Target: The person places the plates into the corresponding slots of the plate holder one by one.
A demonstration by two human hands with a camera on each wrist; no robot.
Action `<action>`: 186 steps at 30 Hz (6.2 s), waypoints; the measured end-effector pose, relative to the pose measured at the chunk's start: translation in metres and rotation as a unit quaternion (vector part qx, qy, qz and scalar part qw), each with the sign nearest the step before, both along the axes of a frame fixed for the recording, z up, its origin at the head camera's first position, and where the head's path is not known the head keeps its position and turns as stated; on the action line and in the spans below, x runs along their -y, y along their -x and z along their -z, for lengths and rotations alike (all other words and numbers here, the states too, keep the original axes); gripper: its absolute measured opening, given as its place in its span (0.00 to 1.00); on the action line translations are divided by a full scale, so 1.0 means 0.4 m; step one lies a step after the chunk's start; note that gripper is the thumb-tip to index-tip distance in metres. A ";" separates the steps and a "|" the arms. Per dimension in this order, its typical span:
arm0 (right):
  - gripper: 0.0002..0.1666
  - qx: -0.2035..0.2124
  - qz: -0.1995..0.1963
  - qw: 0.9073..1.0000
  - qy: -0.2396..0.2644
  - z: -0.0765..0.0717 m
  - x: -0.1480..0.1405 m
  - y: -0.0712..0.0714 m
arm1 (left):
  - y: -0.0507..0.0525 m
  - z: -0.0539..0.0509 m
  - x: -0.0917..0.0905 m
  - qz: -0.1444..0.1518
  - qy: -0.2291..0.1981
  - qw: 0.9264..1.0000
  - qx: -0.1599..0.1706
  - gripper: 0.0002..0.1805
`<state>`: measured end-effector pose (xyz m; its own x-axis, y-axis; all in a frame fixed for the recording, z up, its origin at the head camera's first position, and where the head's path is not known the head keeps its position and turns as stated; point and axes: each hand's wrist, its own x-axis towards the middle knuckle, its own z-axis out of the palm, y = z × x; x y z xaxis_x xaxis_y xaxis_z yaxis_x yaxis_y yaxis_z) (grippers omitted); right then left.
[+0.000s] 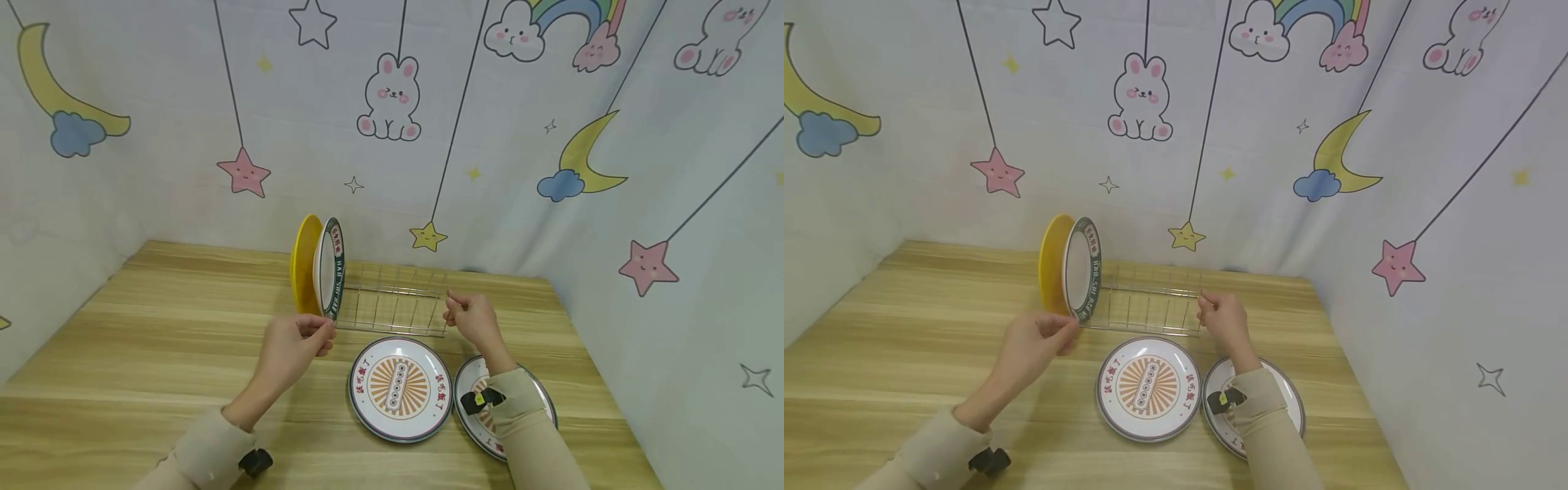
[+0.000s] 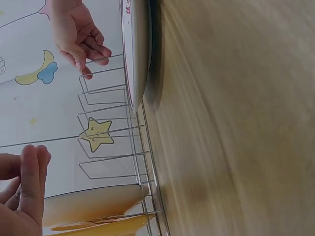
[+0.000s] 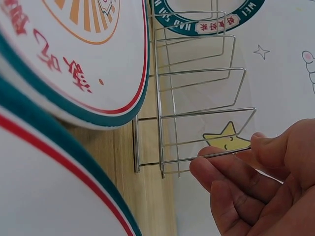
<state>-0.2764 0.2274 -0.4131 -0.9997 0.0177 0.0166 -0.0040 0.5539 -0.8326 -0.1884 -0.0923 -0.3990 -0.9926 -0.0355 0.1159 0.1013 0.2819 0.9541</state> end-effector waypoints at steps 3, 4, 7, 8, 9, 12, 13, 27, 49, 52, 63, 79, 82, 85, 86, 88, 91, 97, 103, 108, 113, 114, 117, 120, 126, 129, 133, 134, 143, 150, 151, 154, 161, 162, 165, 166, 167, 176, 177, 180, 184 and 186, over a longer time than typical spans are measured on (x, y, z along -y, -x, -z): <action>0.22 0.000 0.001 1.000 -0.001 -0.003 0.000 -0.001 | -0.001 0.011 -0.009 0.002 -0.015 1.000 0.026 0.06; 0.22 -0.001 0.001 1.000 -0.003 -0.004 0.000 -0.001 | -0.002 0.016 -0.012 0.003 -0.020 0.999 0.033 0.06; 0.21 -0.001 0.006 1.000 -0.005 -0.006 0.000 -0.002 | -0.001 0.031 -0.021 0.007 -0.037 0.998 0.049 0.06; 0.21 -0.002 0.006 1.000 -0.006 -0.006 0.000 -0.002 | -0.001 0.036 -0.024 0.007 -0.042 0.998 0.054 0.06; 0.21 -0.001 0.006 1.000 -0.004 -0.006 0.000 -0.002 | -0.001 0.042 -0.027 0.006 -0.048 0.997 0.058 0.06; 0.21 0.001 0.007 1.000 0.000 -0.005 0.001 -0.001 | -0.001 0.055 -0.035 0.005 -0.059 0.996 0.066 0.06; 0.21 0.000 0.005 1.000 -0.001 -0.005 0.001 -0.001 | -0.002 0.058 -0.037 0.004 -0.060 0.996 0.069 0.06; 0.21 -0.006 0.003 1.000 -0.008 -0.002 -0.003 0.004 | -0.001 0.096 -0.050 0.017 -0.039 0.995 0.089 0.10; 0.21 -0.014 -0.001 1.000 -0.013 0.001 -0.003 0.000 | -0.004 0.145 -0.058 0.086 0.054 0.991 0.089 0.18; 0.21 -0.012 -0.003 1.000 -0.011 0.000 -0.003 -0.001 | -0.003 0.146 -0.062 0.090 0.048 0.991 0.089 0.19; 0.21 -0.017 -0.009 1.000 -0.007 0.000 -0.005 -0.003 | -0.008 0.145 -0.077 0.098 0.036 0.991 0.088 0.22; 0.20 -0.013 -0.003 1.000 -0.010 -0.007 -0.002 -0.005 | -0.002 0.138 -0.080 0.164 -0.012 0.980 0.109 0.26; 0.21 -0.013 -0.003 1.000 -0.011 -0.008 -0.001 -0.005 | -0.001 0.135 -0.081 0.176 -0.002 0.979 0.103 0.26; 0.21 -0.011 -0.002 1.000 -0.009 -0.006 -0.001 -0.005 | 0.000 0.136 -0.083 0.181 0.006 0.978 0.103 0.26; 0.21 -0.010 -0.002 1.000 -0.007 -0.006 -0.001 -0.005 | -0.001 0.137 -0.083 0.182 0.007 0.978 0.103 0.26; 0.20 -0.008 -0.002 1.000 -0.003 -0.005 -0.002 -0.005 | -0.002 0.136 -0.085 0.178 0.009 0.978 0.105 0.26; 0.20 -0.007 -0.002 1.000 -0.001 -0.004 -0.002 -0.005 | -0.005 0.135 -0.088 0.166 0.022 0.981 0.102 0.25; 0.20 -0.011 -0.001 1.000 -0.014 -0.005 -0.001 -0.006 | -0.003 0.131 -0.091 0.112 0.059 0.988 0.093 0.20; 0.20 -0.014 -0.001 1.000 -0.012 -0.005 -0.002 -0.003 | 0.001 0.125 -0.084 0.079 0.083 0.991 0.067 0.16; 0.20 -0.012 0.001 1.000 -0.010 -0.004 -0.001 -0.003 | 0.005 0.122 -0.078 0.063 0.073 0.994 0.059 0.13; 0.20 -0.013 0.003 1.000 -0.020 -0.005 0.000 -0.004 | 0.007 0.117 -0.071 0.039 0.074 0.995 0.046 0.11; 0.20 -0.013 0.002 1.000 -0.020 -0.005 0.000 -0.004 | 0.007 0.115 -0.069 0.035 0.074 0.996 0.042 0.10; 0.20 -0.011 0.003 1.000 -0.017 -0.004 0.000 -0.004 | 0.008 0.110 -0.064 0.025 0.072 0.997 0.032 0.11; 0.20 -0.007 0.005 1.000 -0.013 -0.003 0.000 -0.004 | 0.007 0.105 -0.060 0.019 0.066 0.997 0.021 0.11; 0.20 -0.008 0.003 1.000 -0.013 -0.003 0.000 -0.004 | 0.008 0.101 -0.053 0.013 0.051 0.999 0.007 0.10; 0.20 -0.010 0.003 1.000 -0.011 -0.003 0.000 -0.002 | 0.009 0.100 -0.049 0.010 0.045 0.999 0.009 0.10; 0.20 -0.009 0.002 1.000 -0.012 -0.003 -0.002 -0.001 | 0.007 0.092 -0.043 0.008 0.033 0.999 0.012 0.10; 0.20 -0.009 0.001 1.000 -0.014 -0.003 -0.002 -0.001 | 0.007 0.089 -0.041 0.007 0.030 0.999 0.012 0.10; 0.20 -0.009 -0.002 1.000 -0.018 -0.004 -0.004 -0.002 | -0.001 0.043 -0.022 -0.003 0.023 1.000 -0.006 0.09; 0.19 -0.014 -0.005 1.000 -0.006 -0.002 -0.005 -0.005 | -0.007 0.012 -0.008 -0.018 0.021 0.999 -0.031 0.09; 0.19 -0.015 -0.005 1.000 -0.005 -0.002 -0.005 -0.005 | -0.007 0.009 -0.006 -0.020 0.020 0.999 -0.036 0.09; 0.20 -0.013 -0.006 1.000 -0.001 -0.002 -0.006 -0.006 | -0.007 -0.003 0.000 -0.026 0.014 0.998 -0.050 0.09; 0.20 -0.006 -0.008 1.000 -0.001 -0.007 -0.005 -0.012 | -0.009 -0.029 0.016 -0.037 -0.002 0.996 -0.075 0.09; 0.20 -0.006 -0.008 1.000 -0.001 -0.007 -0.005 -0.012 | -0.009 -0.033 0.019 -0.038 -0.005 0.996 -0.081 0.10; 0.20 -0.008 -0.010 1.000 -0.002 -0.008 -0.005 -0.012 | -0.007 -0.046 0.029 -0.039 -0.015 0.994 -0.097 0.10; 0.20 -0.009 -0.010 1.000 -0.001 -0.009 -0.005 -0.012 | -0.006 -0.050 0.031 -0.039 -0.019 0.994 -0.101 0.10; 0.20 -0.009 -0.009 1.000 -0.001 -0.009 -0.005 -0.013 | -0.005 -0.054 0.034 -0.041 -0.023 0.993 -0.106 0.10; 0.20 -0.008 -0.012 1.000 -0.018 -0.014 -0.005 -0.014 | 0.004 -0.082 0.054 -0.059 -0.022 0.991 -0.120 0.12; 0.20 -0.008 -0.012 1.000 -0.018 -0.014 -0.006 -0.014 | 0.005 -0.085 0.055 -0.060 -0.021 0.991 -0.119 0.13; 0.20 -0.006 -0.014 1.000 -0.015 -0.014 -0.005 -0.014 | 0.007 -0.094 0.059 -0.065 -0.021 0.991 -0.115 0.14; 0.19 -0.003 -0.013 1.000 -0.011 -0.013 -0.005 -0.014 | 0.010 -0.104 0.063 -0.072 -0.020 0.991 -0.112 0.16; 0.18 0.001 -0.011 1.000 -0.011 -0.015 -0.004 -0.016 | 0.012 -0.108 0.065 -0.077 -0.016 0.991 -0.111 0.15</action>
<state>-0.2701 0.2291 -0.4072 -0.9999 -0.0049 0.0151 -0.0152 0.5715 -0.8205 -0.1932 -0.1184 -0.3556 -0.9255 -0.1917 0.3267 0.2676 0.2794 0.9221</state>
